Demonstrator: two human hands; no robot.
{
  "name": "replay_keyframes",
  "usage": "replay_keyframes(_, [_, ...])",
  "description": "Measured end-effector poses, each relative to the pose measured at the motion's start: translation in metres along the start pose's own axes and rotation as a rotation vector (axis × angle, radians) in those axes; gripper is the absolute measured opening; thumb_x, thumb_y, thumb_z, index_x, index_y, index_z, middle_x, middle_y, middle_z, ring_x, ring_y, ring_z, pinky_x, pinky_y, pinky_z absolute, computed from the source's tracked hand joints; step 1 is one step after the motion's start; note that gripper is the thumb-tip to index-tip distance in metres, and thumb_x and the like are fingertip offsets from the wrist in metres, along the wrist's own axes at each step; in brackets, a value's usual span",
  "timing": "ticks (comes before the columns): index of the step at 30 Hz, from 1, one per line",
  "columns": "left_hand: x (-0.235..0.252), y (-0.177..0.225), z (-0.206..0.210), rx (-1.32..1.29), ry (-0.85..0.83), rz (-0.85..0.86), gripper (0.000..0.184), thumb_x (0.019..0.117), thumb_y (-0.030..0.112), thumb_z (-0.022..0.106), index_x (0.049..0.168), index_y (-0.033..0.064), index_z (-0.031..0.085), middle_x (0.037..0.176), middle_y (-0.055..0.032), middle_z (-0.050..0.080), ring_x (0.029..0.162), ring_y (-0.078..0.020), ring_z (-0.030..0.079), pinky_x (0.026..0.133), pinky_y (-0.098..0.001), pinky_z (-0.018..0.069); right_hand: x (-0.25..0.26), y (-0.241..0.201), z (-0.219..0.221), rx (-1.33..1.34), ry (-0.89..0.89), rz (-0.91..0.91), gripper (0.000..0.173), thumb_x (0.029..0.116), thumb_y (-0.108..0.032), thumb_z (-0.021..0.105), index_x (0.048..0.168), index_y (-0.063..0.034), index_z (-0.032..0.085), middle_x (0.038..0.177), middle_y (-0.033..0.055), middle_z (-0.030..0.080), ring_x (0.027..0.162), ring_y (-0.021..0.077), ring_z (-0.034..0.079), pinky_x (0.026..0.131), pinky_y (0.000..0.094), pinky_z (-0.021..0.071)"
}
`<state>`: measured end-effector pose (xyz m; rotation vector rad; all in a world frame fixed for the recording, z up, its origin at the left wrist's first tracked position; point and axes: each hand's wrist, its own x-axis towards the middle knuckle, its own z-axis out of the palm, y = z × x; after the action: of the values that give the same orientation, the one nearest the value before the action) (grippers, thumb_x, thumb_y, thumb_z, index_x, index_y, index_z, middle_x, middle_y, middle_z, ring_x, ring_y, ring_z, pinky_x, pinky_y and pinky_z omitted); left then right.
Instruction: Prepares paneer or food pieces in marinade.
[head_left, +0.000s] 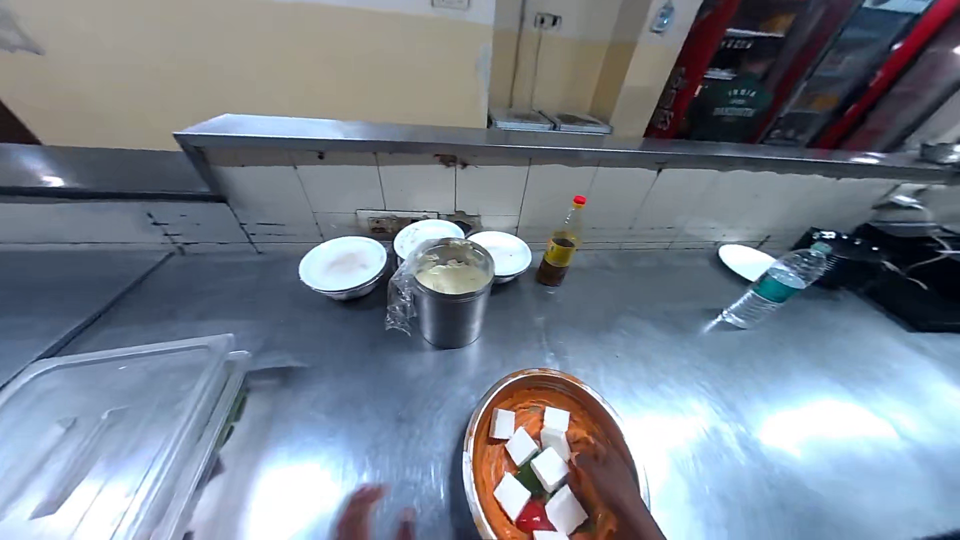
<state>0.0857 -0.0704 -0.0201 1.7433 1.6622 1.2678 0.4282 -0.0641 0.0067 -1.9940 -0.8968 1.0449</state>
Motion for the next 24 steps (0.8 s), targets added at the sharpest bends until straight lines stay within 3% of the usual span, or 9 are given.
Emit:
replay_keyframes(2, [-0.005, 0.037, 0.03, -0.222, -0.38, -0.126, 0.055, 0.0979, 0.021, 0.064, 0.138, -0.0147, 0.05, 0.135, -0.0324, 0.056, 0.117, -0.036, 0.062, 0.096, -0.0468, 0.0541, -0.001, -0.01, -0.005, -0.021, 0.054, 0.007, 0.04, 0.0938, -0.005, 0.063, 0.132, 0.005, 0.061, 0.125, 0.0244, 0.065, 0.115, 0.032, 0.064, 0.1, 0.0502, 0.0502])
replay_keyframes(3, [-0.003, 0.046, 0.041, -0.342, -0.483, -0.252, 0.059, 0.0994, 0.018, 0.061, 0.144, -0.0146, 0.041, 0.133, -0.0312, 0.054, 0.108, -0.0318, 0.065, 0.091, -0.0436, 0.0563, 0.0, -0.013, -0.007, -0.037, 0.065, 0.03, 0.04, 0.0946, -0.006, 0.063, 0.133, 0.0044, 0.06, 0.125, 0.0242, 0.065, 0.116, 0.0322, 0.063, 0.1, 0.051, 0.0495])
replay_keyframes(6, [0.01, 0.056, 0.066, -0.462, -0.494, -0.471, 0.06, 0.1012, 0.01, 0.057, 0.152, -0.0094, 0.03, 0.121, -0.029, 0.057, 0.096, -0.0299, 0.066, 0.084, -0.0436, 0.0569, 0.009, -0.018, -0.01, -0.12, -0.002, 0.126, 0.046, 0.0977, -0.013, 0.061, 0.139, 0.0052, 0.055, 0.133, 0.0262, 0.06, 0.124, 0.0356, 0.059, 0.106, 0.053, 0.0458])
replay_keyframes(7, [0.014, 0.058, 0.071, -0.5, -0.484, -0.498, 0.06, 0.1013, 0.007, 0.054, 0.153, -0.0083, 0.029, 0.125, -0.0299, 0.057, 0.102, -0.0298, 0.065, 0.089, -0.043, 0.0555, 0.012, -0.021, -0.009, -0.145, -0.016, 0.157, 0.045, 0.0994, -0.016, 0.061, 0.138, 0.006, 0.055, 0.133, 0.0268, 0.06, 0.124, 0.0362, 0.058, 0.106, 0.0531, 0.0453])
replay_keyframes(9, [0.022, 0.057, 0.074, -0.584, -0.508, -0.519, 0.063, 0.1015, 0.003, 0.049, 0.158, -0.0072, 0.023, 0.145, -0.0326, 0.047, 0.125, -0.0307, 0.06, 0.103, -0.0415, 0.0509, 0.02, -0.026, -0.004, -0.161, 0.006, 0.207, 0.039, 0.1046, -0.025, 0.056, 0.126, 0.0072, 0.061, 0.122, 0.0266, 0.063, 0.114, 0.0356, 0.061, 0.098, 0.0531, 0.0462])
replay_keyframes(11, [0.028, 0.055, 0.075, -0.607, -0.534, -0.523, 0.065, 0.1015, 0.002, 0.048, 0.159, -0.0064, 0.02, 0.155, -0.0319, 0.038, 0.135, -0.0318, 0.053, 0.108, -0.0419, 0.0476, 0.036, -0.031, 0.001, -0.119, 0.009, 0.216, 0.046, 0.1078, -0.034, 0.051, 0.122, 0.0078, 0.063, 0.121, 0.0268, 0.063, 0.113, 0.0351, 0.06, 0.097, 0.0529, 0.0456])
replay_keyframes(16, [0.039, 0.047, 0.08, -0.588, -0.565, -0.499, 0.063, 0.1002, 0.004, 0.048, 0.158, -0.0048, 0.025, 0.155, -0.0274, 0.042, 0.135, -0.0272, 0.054, 0.109, -0.0386, 0.048, 0.061, -0.049, 0.019, -0.137, -0.2, 0.125, 0.059, 0.1036, -0.045, 0.057, 0.136, 0.0046, 0.059, 0.142, 0.0234, 0.057, 0.135, 0.0331, 0.051, 0.113, 0.0512, 0.0393])
replay_keyframes(19, [0.036, 0.051, 0.082, -0.575, -0.51, -0.497, 0.055, 0.1018, 0.006, 0.046, 0.154, -0.006, 0.032, 0.149, -0.0274, 0.047, 0.131, -0.0269, 0.056, 0.108, -0.0389, 0.0474, 0.069, -0.052, 0.036, -0.302, -0.449, 0.056, 0.059, 0.1044, -0.048, 0.053, 0.129, 0.0042, 0.064, 0.135, 0.0235, 0.062, 0.128, 0.0339, 0.057, 0.109, 0.052, 0.0414])
replay_keyframes(24, [0.021, 0.06, 0.096, -0.592, -0.256, -0.524, 0.034, 0.1042, 0.004, 0.047, 0.135, -0.0098, 0.05, 0.116, -0.0222, 0.064, 0.099, -0.0187, 0.066, 0.088, -0.0331, 0.0557, 0.068, -0.052, 0.033, -0.583, -0.757, 0.153, 0.058, 0.1028, -0.05, 0.055, 0.127, 0.0024, 0.062, 0.125, 0.0193, 0.064, 0.112, 0.026, 0.062, 0.097, 0.0484, 0.0477])
